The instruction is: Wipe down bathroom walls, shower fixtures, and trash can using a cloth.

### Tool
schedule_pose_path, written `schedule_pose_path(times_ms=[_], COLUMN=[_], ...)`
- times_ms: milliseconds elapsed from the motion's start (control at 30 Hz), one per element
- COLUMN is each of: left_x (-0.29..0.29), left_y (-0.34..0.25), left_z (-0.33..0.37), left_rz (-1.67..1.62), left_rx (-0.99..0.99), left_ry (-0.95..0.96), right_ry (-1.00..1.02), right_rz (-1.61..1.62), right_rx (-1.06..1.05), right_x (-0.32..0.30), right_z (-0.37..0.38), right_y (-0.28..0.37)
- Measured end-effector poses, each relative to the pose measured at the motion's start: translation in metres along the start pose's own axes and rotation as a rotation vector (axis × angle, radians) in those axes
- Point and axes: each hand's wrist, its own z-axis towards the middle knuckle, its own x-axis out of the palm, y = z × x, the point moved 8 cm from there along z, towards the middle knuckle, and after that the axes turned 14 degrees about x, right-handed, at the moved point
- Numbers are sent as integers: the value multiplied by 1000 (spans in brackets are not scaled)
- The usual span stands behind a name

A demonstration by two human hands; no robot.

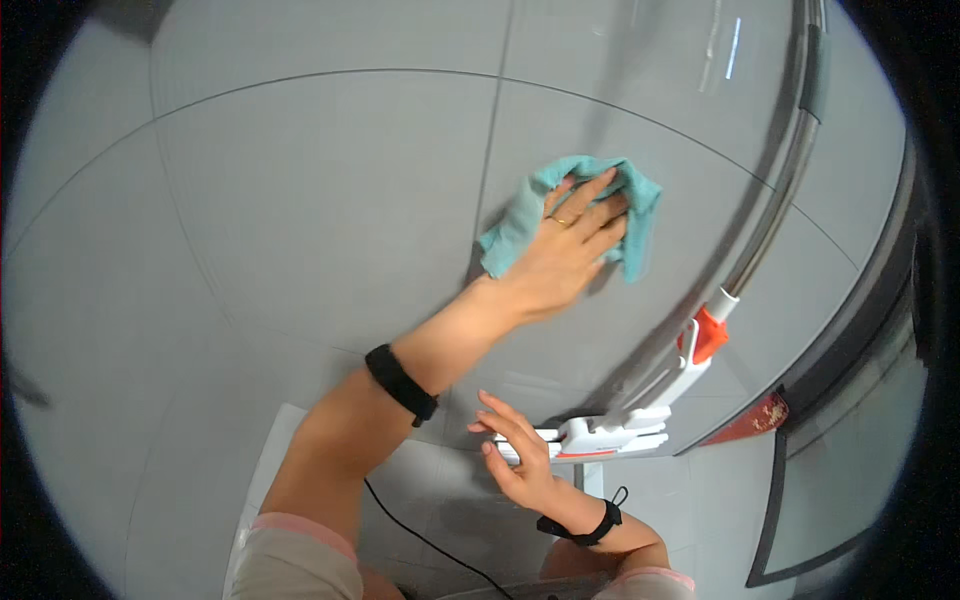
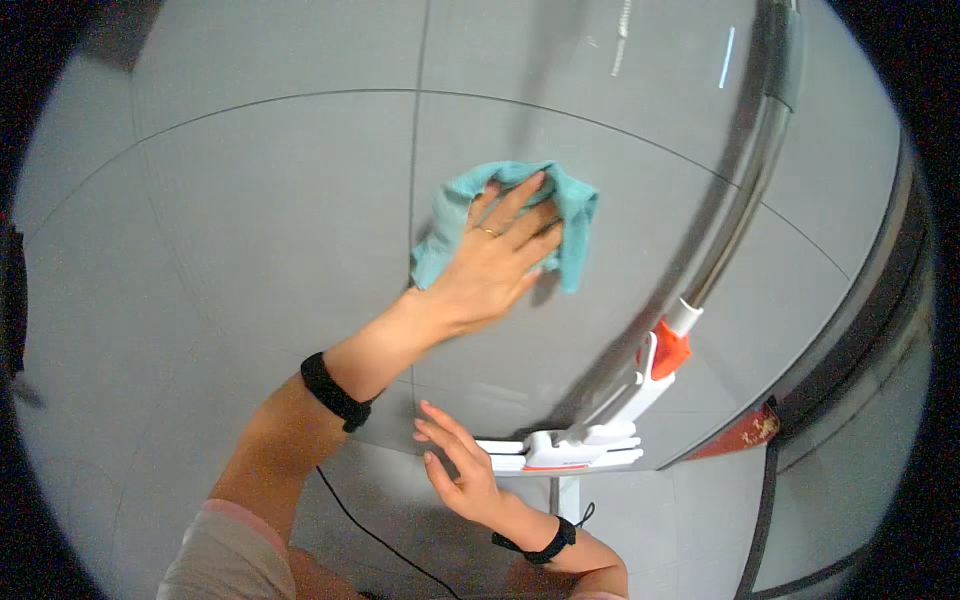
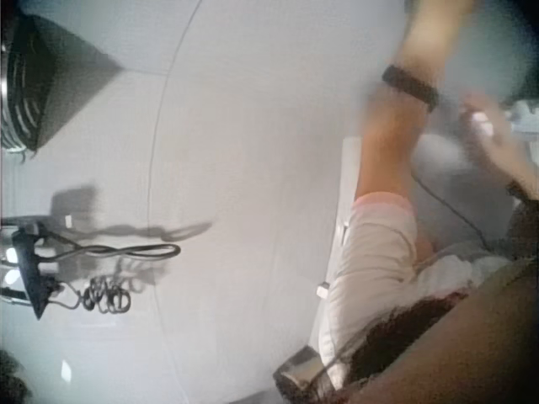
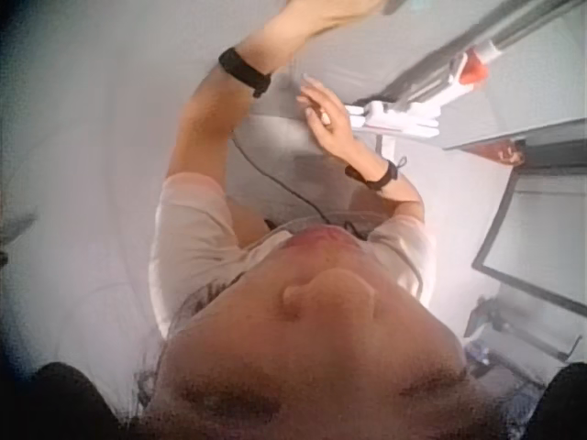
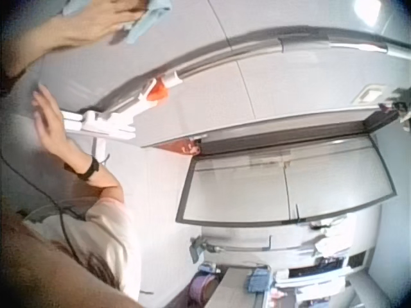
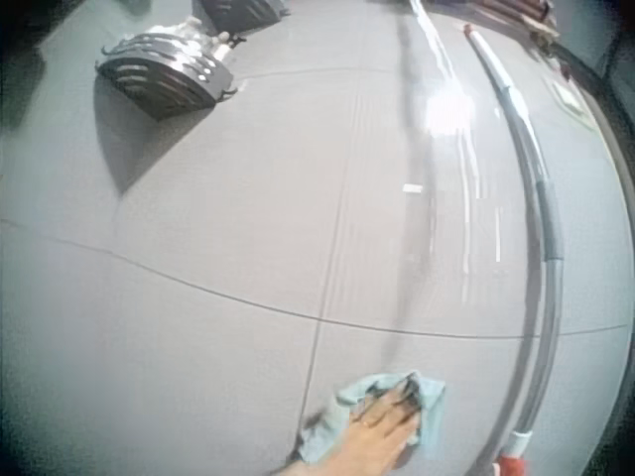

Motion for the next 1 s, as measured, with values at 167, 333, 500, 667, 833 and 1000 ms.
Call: schedule_pose_path(times_ms=[167, 333, 500, 667, 833, 1000], left_x=[-7, -44, -36, -23, -49, -71], left_y=[26, 35, -4, -1, 0, -1], left_z=[-42, -53, -37, -45, -54, -99], left_rz=[-97, 278, 67, -24, -67, -204], left_rx=[-122, -414, -368, -402, -357, -505], left_ry=[-45, -29, -110, -17, -92, -365], right_ry=[-78, -119, -162, -246, -378, -882], right_rz=[-24, -190, -231, -259, -436, -1128], right_rx=[-22, 10, -216, -363, -172, -133], right_x=[-25, -39, -44, -46, -63, -108], right_z=[-7, -14, 24, 90, 125, 139], right_y=[11, 18, 74, 91, 54, 48])
